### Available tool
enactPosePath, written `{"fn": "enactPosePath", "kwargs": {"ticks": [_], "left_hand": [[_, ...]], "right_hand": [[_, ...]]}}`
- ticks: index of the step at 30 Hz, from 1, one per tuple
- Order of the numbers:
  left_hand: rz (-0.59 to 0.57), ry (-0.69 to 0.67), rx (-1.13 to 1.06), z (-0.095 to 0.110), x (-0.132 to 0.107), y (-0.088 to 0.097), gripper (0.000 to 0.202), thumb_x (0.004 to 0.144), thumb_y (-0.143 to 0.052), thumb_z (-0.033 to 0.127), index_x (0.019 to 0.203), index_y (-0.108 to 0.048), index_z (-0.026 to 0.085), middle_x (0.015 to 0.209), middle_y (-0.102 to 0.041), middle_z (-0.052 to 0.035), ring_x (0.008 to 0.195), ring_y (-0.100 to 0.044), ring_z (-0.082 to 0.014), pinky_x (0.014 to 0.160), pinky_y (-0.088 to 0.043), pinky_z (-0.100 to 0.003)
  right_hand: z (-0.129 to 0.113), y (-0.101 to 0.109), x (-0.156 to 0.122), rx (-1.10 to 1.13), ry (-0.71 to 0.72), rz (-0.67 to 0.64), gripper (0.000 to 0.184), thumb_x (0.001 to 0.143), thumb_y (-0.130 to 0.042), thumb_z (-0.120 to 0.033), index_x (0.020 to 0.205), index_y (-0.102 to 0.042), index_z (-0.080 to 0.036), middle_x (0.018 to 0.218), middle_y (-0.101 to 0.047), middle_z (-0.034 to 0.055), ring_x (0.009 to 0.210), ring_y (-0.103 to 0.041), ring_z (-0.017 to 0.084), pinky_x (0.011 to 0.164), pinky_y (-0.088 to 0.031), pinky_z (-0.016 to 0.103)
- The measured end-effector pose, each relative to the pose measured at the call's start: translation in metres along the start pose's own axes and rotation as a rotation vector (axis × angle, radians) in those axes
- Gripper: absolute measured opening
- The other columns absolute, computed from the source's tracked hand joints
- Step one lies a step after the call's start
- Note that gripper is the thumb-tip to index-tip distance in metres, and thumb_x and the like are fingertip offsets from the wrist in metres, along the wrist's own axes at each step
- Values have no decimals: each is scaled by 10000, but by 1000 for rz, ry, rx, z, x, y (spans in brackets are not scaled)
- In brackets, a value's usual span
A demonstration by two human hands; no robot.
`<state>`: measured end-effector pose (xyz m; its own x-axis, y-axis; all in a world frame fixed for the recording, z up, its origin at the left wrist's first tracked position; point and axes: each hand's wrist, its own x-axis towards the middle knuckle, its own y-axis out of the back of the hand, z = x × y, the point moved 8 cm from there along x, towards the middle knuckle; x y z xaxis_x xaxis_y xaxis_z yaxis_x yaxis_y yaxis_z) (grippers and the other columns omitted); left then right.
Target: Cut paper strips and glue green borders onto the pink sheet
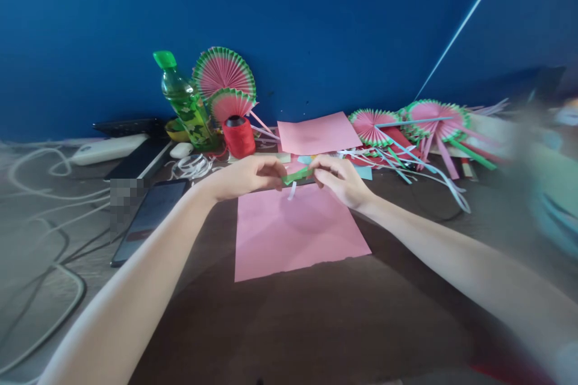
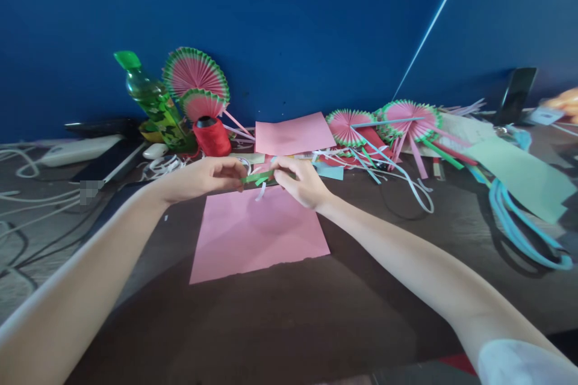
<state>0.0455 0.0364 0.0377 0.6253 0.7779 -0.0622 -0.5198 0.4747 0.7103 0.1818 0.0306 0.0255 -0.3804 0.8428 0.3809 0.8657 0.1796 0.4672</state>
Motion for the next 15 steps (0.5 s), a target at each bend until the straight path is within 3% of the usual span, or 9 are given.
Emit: {"fn": "enactPosePath", "kwargs": {"ticks": [4, 7, 12, 15], "left_hand": [[91, 26, -27, -4, 1, 8, 160, 745, -576, 275, 866, -614, 176, 844, -672, 2, 796, -608, -130, 746, -444, -249], [130, 30, -28, -2, 1, 9, 146, 757, -568, 278, 847, -621, 176, 811, -683, 2, 785, -619, -134, 745, -450, -256], [139, -3, 27, 15, -1, 0, 101, 748, -574, 248, 795, -620, 171, 797, -679, -3, 767, -628, -146, 717, -463, -267], [128, -43, -10, 24, -1, -6, 115, 752, -579, 238, 851, -581, 179, 795, -677, -7, 783, -638, -155, 717, -471, -278]], "right_hand": [[2, 11, 1, -258, -38, 95, 428, 872, -362, -407, 530, -467, -172, 535, -485, 2, 566, -458, 113, 543, -295, 252], [-5, 14, 2, -401, 7, 150, 495, 881, -346, -475, 513, -482, -174, 525, -480, 10, 609, -454, 126, 567, -290, 257], [-27, 0, -2, -412, 253, 95, 373, 866, -444, -397, 627, -607, -162, 611, -581, 33, 654, -488, 137, 660, -348, 280], [-34, -8, -4, -324, 299, 17, 232, 819, -536, -323, 699, -649, -160, 692, -644, 44, 691, -531, 141, 679, -381, 278]]}}
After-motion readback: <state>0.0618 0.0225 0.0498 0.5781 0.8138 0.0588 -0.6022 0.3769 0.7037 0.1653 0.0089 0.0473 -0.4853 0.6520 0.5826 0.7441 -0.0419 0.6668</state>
